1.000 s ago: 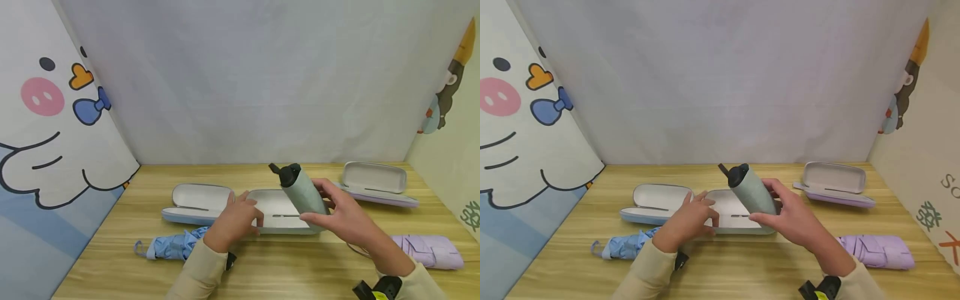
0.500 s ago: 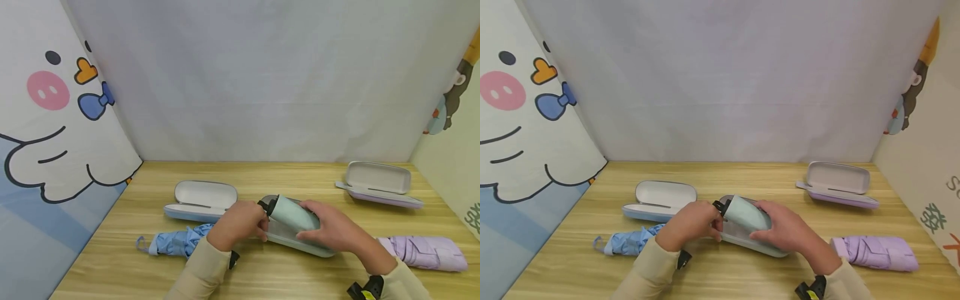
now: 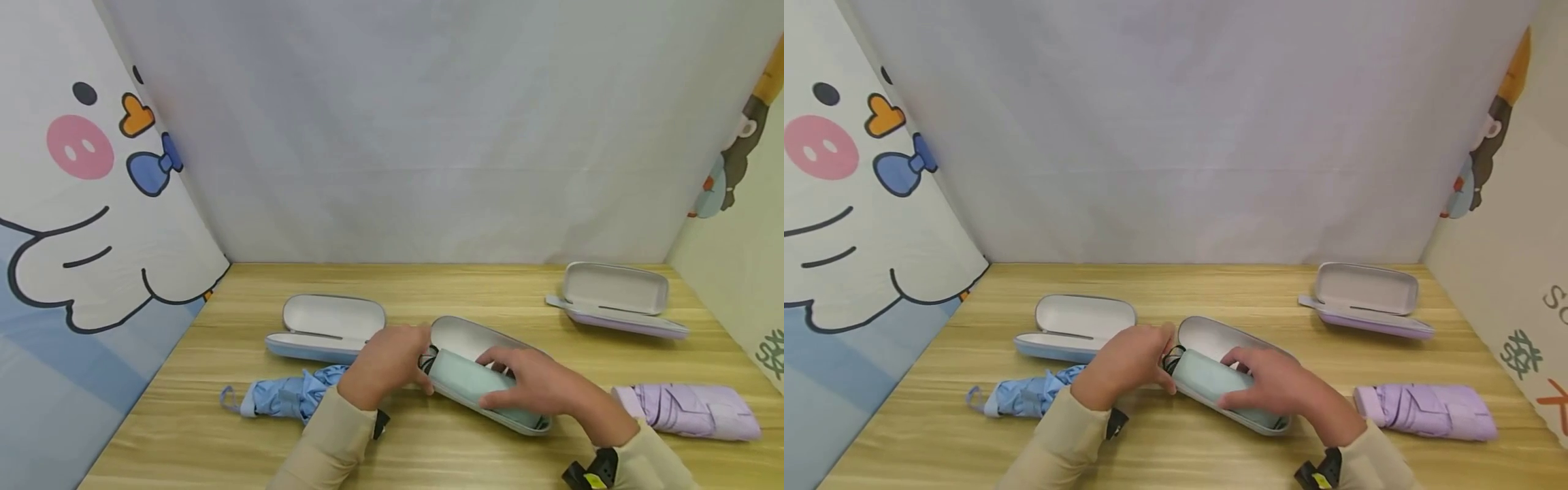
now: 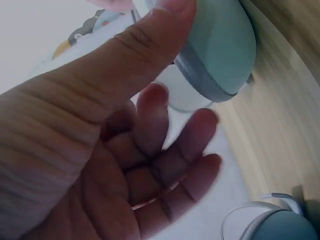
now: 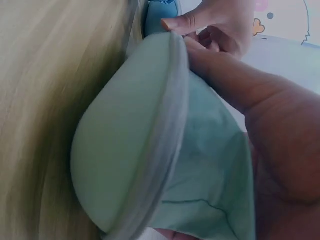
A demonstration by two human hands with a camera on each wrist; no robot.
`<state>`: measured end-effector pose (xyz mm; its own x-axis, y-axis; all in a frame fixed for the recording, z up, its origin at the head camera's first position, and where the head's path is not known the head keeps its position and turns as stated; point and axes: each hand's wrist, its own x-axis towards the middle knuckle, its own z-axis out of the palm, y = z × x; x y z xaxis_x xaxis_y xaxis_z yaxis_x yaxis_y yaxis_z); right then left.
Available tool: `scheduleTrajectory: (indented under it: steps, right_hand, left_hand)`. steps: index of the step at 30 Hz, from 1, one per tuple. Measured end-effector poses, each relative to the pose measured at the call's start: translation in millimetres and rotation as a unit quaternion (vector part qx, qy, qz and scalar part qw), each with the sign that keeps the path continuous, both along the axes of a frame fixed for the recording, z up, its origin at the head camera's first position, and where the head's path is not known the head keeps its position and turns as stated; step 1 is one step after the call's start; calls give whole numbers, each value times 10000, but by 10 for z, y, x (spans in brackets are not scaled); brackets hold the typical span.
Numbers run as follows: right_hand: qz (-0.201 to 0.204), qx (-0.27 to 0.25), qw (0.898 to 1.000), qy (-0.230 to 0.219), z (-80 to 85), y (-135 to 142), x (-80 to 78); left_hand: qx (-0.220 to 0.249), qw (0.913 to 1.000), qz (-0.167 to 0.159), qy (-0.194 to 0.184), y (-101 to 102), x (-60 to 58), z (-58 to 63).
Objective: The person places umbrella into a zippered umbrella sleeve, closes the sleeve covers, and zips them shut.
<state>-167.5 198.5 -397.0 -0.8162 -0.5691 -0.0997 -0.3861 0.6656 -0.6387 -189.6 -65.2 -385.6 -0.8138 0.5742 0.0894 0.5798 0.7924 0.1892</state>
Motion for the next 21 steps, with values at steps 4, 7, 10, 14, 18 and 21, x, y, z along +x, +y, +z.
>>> scheduleTrajectory:
  steps: [4,7,10,14,18,21]
  right_hand:
    - [70,-7,10000,58,0,-6,-1]
    - [135,-59,9998,144,-7,-3,-9]
    - [226,-105,9994,219,-16,4,-17]
    - [327,-191,9992,152,-5,11,-16]
    - [425,-231,9988,72,31,33,-5]
    - [492,-243,9985,-2,55,60,1]
  left_hand:
    - [-57,9991,403,-124,-13,13,-22]
    - [-333,9975,508,-368,-12,11,-28]
    - [-626,9960,366,-514,-3,2,-32]
    - [-651,9959,104,-624,10,-9,-20]
    - [-524,9961,-80,-702,21,-27,-23]
    - [-459,9951,-89,-870,40,-39,-50]
